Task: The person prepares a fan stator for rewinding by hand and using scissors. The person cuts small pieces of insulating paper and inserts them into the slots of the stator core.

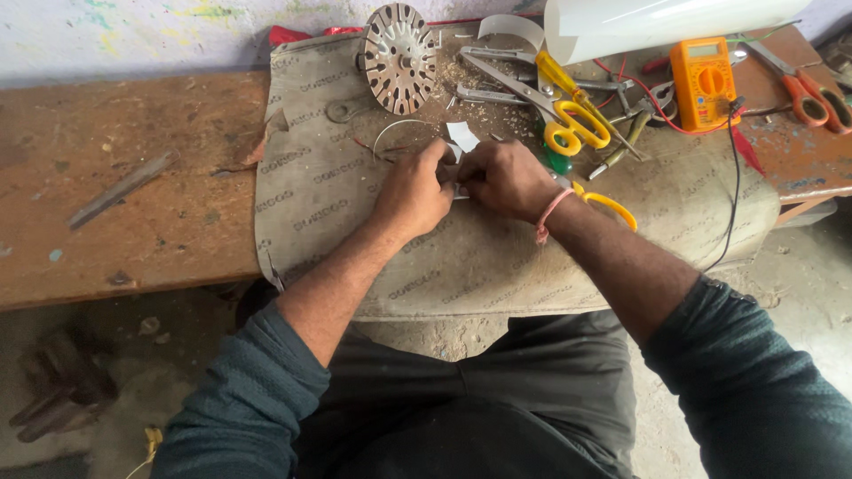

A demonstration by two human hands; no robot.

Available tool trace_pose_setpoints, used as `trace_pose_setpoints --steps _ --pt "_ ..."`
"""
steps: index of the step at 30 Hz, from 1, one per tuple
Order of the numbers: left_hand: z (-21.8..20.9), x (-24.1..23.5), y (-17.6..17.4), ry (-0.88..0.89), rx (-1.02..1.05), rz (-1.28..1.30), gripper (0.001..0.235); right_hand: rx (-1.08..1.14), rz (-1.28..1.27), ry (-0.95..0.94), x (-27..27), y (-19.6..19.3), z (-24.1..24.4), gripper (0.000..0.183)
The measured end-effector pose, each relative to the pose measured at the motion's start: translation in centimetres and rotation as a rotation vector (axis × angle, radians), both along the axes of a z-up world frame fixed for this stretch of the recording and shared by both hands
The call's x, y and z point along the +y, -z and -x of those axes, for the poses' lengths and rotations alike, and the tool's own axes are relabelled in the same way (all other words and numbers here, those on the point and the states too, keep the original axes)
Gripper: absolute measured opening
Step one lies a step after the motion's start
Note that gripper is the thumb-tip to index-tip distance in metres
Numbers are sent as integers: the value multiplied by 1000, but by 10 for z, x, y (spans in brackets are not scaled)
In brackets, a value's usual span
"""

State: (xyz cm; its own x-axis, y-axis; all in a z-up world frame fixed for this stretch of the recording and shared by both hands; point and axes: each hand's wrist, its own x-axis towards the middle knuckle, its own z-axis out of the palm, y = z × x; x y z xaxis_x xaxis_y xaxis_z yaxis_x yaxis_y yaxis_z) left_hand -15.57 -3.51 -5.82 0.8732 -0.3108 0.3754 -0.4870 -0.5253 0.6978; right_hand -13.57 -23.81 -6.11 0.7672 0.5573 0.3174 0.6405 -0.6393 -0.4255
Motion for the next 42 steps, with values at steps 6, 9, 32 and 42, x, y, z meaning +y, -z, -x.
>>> trace_pose_setpoints --steps 6,9,32,42 --pt "-10 3 13 15 12 -90 21 -29 24 38 1 5 -1 13" --pt "-14 4 18 19 -65 -206 16 -99 20 -22 1 2 3 18" --pt "-7 10 6 187 -145 -194 5 -148 -49 -185 2 -17 12 22" --pt "-13 15 12 271 -246 -222 2 -225 113 -334 -5 -20 9 18"
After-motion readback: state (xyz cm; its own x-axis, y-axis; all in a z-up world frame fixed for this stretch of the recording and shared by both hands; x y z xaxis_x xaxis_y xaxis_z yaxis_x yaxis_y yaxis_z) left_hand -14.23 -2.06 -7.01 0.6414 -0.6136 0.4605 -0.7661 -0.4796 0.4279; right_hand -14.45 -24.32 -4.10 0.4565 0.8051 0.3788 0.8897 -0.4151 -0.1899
